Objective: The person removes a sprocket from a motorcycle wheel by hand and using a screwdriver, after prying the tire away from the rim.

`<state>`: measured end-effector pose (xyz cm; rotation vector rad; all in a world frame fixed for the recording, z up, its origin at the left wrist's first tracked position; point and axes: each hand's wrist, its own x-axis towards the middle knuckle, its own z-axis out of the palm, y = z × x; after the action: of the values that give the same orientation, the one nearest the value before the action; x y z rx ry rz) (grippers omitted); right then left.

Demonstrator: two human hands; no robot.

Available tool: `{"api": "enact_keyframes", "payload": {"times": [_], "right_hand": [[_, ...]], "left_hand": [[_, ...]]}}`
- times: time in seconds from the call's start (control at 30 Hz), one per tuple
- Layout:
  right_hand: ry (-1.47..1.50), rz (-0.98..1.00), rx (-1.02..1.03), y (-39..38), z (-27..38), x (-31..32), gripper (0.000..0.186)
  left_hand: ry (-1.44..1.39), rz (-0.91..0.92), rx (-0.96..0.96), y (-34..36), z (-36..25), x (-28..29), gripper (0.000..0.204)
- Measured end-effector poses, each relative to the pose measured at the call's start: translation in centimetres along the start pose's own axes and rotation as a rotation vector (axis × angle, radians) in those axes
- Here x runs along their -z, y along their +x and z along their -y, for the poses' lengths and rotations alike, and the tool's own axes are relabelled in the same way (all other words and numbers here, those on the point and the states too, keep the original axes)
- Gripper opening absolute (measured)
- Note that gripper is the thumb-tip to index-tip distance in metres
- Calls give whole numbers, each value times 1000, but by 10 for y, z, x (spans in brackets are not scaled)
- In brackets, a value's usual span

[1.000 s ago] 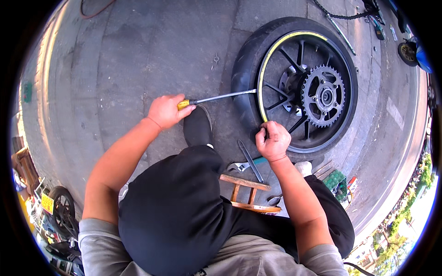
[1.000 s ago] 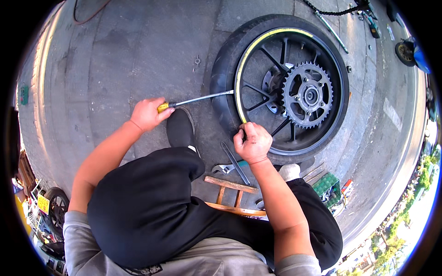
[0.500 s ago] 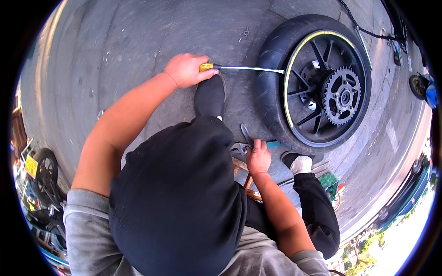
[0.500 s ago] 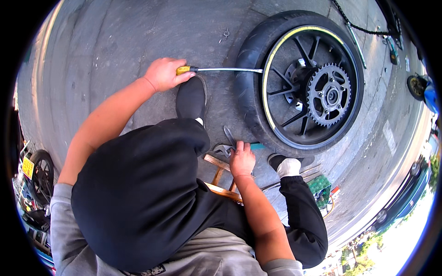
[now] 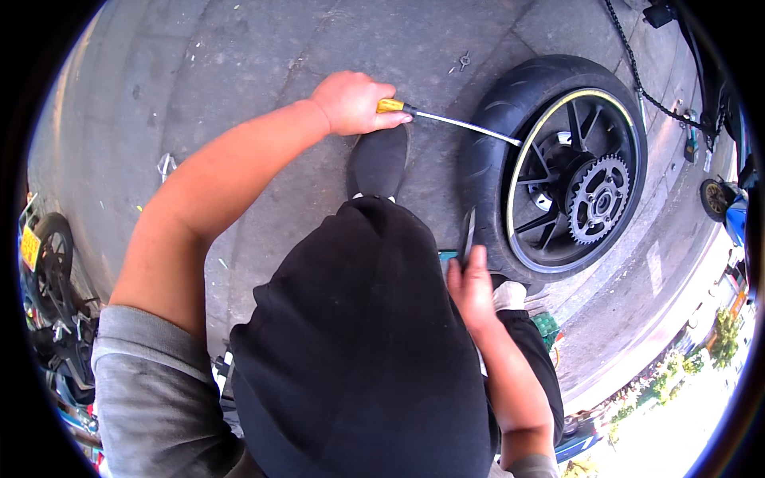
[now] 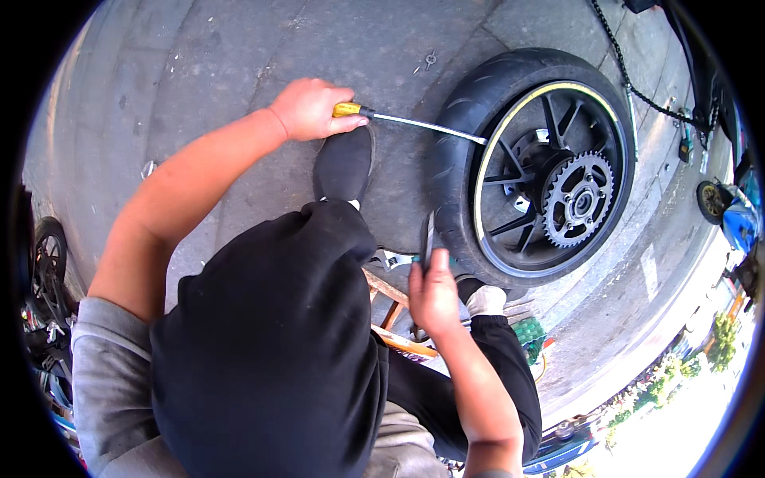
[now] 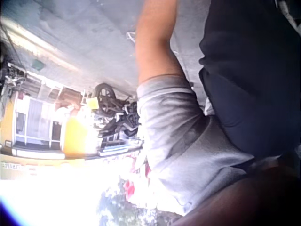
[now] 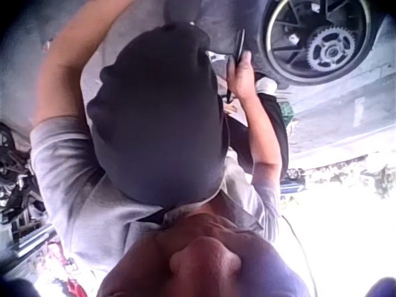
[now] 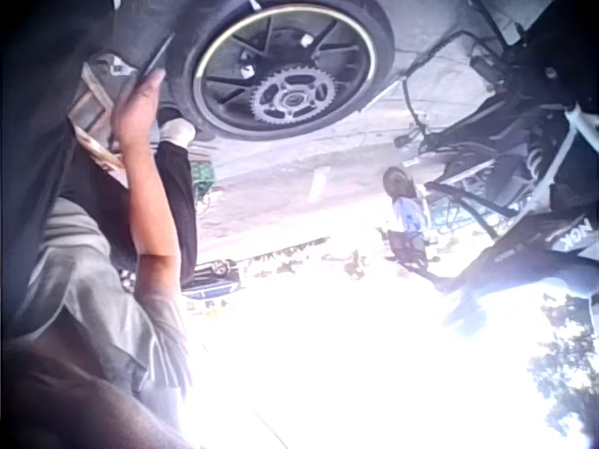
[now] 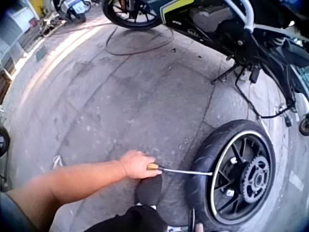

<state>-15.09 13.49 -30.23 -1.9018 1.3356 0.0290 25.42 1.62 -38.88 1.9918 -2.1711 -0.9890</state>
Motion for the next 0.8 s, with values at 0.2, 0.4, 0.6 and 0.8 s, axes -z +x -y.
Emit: {"api": "enact_keyframes", "payload": {"times": [0.2, 0.4, 0.6, 0.8], "right_hand": [[741, 536, -636, 7, 53, 135, 24], [717, 192, -619, 36, 117, 229, 39], [156, 241, -551, 83, 78, 305, 40], [-747, 84, 85, 154, 76, 334, 43]], "left_hand": [[-31, 13, -5, 1, -6, 8, 57], [-26, 12, 26, -5, -7, 6, 58], [13, 17, 34, -1, -8, 15, 61], [-50, -49, -12, 0, -2, 5, 54]]}}
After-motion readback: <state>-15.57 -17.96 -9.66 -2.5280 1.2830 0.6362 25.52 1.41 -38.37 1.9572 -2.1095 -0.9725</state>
